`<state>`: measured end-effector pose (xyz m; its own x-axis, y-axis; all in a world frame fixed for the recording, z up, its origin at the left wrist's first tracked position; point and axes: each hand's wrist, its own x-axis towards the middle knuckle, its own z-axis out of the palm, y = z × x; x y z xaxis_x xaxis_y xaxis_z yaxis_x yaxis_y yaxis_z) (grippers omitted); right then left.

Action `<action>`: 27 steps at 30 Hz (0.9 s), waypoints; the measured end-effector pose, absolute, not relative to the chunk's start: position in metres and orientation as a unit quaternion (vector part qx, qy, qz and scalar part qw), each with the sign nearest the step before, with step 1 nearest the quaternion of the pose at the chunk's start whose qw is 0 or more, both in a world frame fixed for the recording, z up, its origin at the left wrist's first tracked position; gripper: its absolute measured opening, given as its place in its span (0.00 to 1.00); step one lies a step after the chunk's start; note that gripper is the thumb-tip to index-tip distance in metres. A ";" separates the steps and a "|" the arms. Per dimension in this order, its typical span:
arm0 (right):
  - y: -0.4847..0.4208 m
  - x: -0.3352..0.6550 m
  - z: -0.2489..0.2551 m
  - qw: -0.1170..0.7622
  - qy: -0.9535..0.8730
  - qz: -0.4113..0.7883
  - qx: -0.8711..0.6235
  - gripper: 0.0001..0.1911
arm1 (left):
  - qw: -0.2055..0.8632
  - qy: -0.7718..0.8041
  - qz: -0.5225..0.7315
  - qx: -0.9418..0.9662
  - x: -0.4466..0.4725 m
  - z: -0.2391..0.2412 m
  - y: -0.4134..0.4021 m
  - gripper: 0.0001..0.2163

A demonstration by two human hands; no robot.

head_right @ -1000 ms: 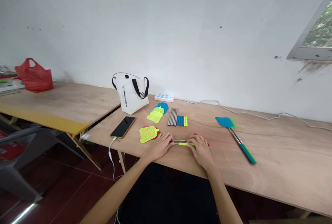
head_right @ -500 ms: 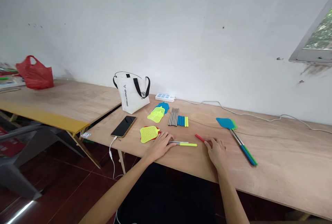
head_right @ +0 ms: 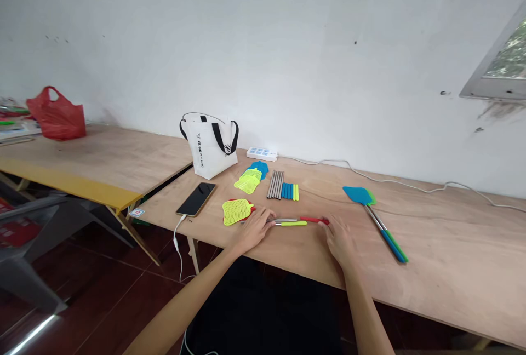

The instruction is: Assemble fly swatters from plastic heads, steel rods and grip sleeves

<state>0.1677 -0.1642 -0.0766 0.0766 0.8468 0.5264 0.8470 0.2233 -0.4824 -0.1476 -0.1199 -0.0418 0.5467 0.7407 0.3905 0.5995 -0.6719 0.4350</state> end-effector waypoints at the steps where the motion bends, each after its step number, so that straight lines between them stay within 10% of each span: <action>1: -0.165 0.166 -0.075 0.383 -0.687 -0.004 -0.618 0.22 | 0.126 0.385 0.278 0.871 -0.148 -0.041 -0.120 0.03; 27: -0.174 0.117 -0.049 0.324 -0.759 0.037 -0.563 0.19 | 0.143 0.319 0.271 0.897 -0.149 -0.033 -0.125 0.07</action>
